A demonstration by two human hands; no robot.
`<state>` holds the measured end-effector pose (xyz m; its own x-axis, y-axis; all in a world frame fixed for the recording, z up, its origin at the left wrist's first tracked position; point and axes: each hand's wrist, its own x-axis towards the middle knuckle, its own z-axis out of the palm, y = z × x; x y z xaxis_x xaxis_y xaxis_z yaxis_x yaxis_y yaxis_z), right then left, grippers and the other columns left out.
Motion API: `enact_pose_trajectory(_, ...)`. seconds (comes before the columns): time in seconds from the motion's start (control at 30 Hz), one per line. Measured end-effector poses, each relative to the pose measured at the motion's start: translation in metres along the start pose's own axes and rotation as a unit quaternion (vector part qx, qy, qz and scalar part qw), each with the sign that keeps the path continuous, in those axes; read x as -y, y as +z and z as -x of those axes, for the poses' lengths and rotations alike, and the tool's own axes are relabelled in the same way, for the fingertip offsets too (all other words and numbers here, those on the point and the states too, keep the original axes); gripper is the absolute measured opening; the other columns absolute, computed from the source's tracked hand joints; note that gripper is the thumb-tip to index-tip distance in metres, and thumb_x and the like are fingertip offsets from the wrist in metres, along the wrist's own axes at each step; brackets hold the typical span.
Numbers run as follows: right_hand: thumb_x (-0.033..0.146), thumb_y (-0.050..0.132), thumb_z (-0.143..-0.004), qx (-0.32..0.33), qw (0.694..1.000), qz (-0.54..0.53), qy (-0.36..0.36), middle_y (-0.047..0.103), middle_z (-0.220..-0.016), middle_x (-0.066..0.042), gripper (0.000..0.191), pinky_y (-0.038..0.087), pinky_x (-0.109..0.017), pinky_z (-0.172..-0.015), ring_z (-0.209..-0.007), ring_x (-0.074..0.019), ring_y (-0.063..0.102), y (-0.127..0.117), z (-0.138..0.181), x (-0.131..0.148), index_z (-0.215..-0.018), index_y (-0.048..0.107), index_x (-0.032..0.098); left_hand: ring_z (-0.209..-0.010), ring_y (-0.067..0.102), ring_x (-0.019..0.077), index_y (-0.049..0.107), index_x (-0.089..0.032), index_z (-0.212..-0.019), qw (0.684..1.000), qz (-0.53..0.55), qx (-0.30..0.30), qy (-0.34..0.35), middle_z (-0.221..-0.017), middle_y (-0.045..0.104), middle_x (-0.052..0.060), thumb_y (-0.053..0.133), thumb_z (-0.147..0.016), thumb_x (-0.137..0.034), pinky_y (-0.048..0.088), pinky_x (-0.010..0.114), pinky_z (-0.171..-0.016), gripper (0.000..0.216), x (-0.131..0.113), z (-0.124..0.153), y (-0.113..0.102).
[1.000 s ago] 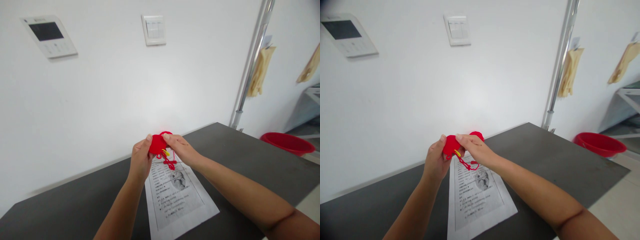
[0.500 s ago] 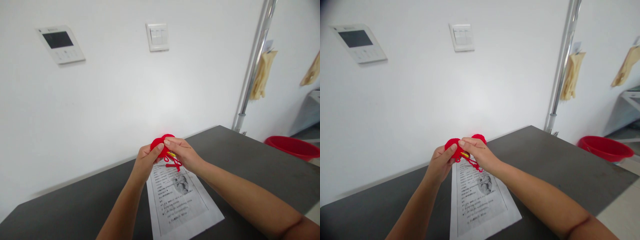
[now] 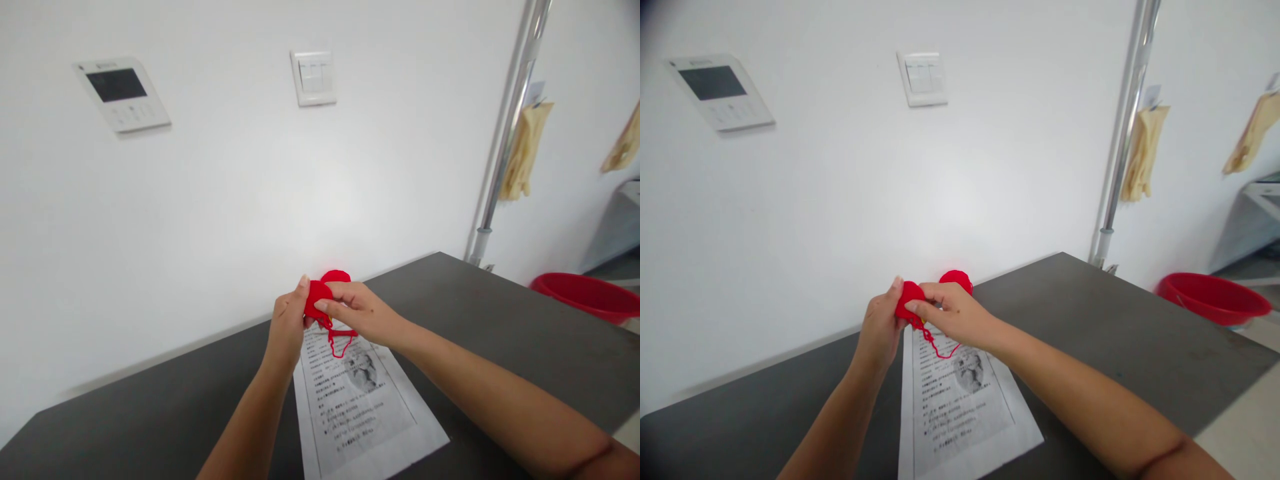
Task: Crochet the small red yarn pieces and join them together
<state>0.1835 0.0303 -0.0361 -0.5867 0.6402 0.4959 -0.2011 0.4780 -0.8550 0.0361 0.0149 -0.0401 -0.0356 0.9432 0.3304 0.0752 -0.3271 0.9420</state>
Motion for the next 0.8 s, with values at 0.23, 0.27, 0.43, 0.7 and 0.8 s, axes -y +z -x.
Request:
enact_pose_trajectory(0.23,0.054,0.068,-0.084,-0.009,0.999,0.004,0.048,0.055,-0.067,0.001,0.04,0.043,-0.028,-0.067,-0.067,-0.0137,0.053,-0.01,-0.001,0.003,-0.071,0.055,0.018,-0.042,0.029,0.011,0.039,-0.023,-0.043,0.998,-0.036,0.041,-0.02,-0.04,0.034,-0.005,0.052,-0.082,-0.073,0.023,0.029,-0.046,0.065,0.002,0.0,-0.005)
enact_pose_trajectory(0.27,0.057,0.065,-0.085,-0.02,0.999,-0.002,0.048,0.054,-0.066,0.001,0.043,0.042,-0.028,-0.065,-0.065,-0.0133,0.051,-0.01,-0.001,0.003,-0.07,0.053,0.018,-0.041,0.028,0.0109,0.038,-0.023,-0.042,0.998,-0.044,0.045,-0.015,-0.039,0.033,-0.005,0.052,-0.083,-0.073,0.023,0.029,-0.046,0.065,0.0,0.0,-0.004)
enact_pose_trajectory(0.43,0.058,0.049,-0.095,-0.08,0.994,0.079,0.008,0.053,-0.065,0.001,0.048,0.038,-0.027,-0.061,-0.061,-0.0126,0.047,-0.006,0.0,0.003,-0.068,0.051,0.019,-0.049,0.037,0.0127,0.043,-0.022,-0.048,0.995,-0.047,0.089,0.02,-0.048,0.043,-0.003,0.054,-0.083,-0.068,0.032,0.028,-0.053,0.059,-0.007,0.002,-0.001)
enact_pose_trajectory(0.7,0.061,0.044,-0.095,-0.111,0.993,0.034,0.036,0.044,-0.059,0.003,0.052,0.033,-0.025,-0.053,-0.055,-0.0109,0.039,-0.002,0.0,-0.002,-0.065,0.048,0.019,-0.054,0.037,0.0114,0.052,-0.019,-0.056,0.985,-0.04,0.168,0.009,-0.055,0.044,-0.005,0.069,-0.078,-0.043,0.036,0.026,-0.056,0.037,-0.01,0.004,-0.007)
enact_pose_trajectory(0.8,0.059,0.045,-0.094,-0.101,0.994,0.044,0.02,0.045,-0.061,0.002,0.05,0.035,-0.025,-0.056,-0.057,-0.0109,0.041,-0.003,-0.002,-0.001,-0.065,0.049,0.019,-0.053,0.035,0.0105,0.052,-0.018,-0.055,0.986,-0.033,0.166,0.005,-0.052,0.041,-0.006,0.071,-0.077,-0.042,0.034,0.026,-0.055,0.038,-0.01,0.002,-0.008)
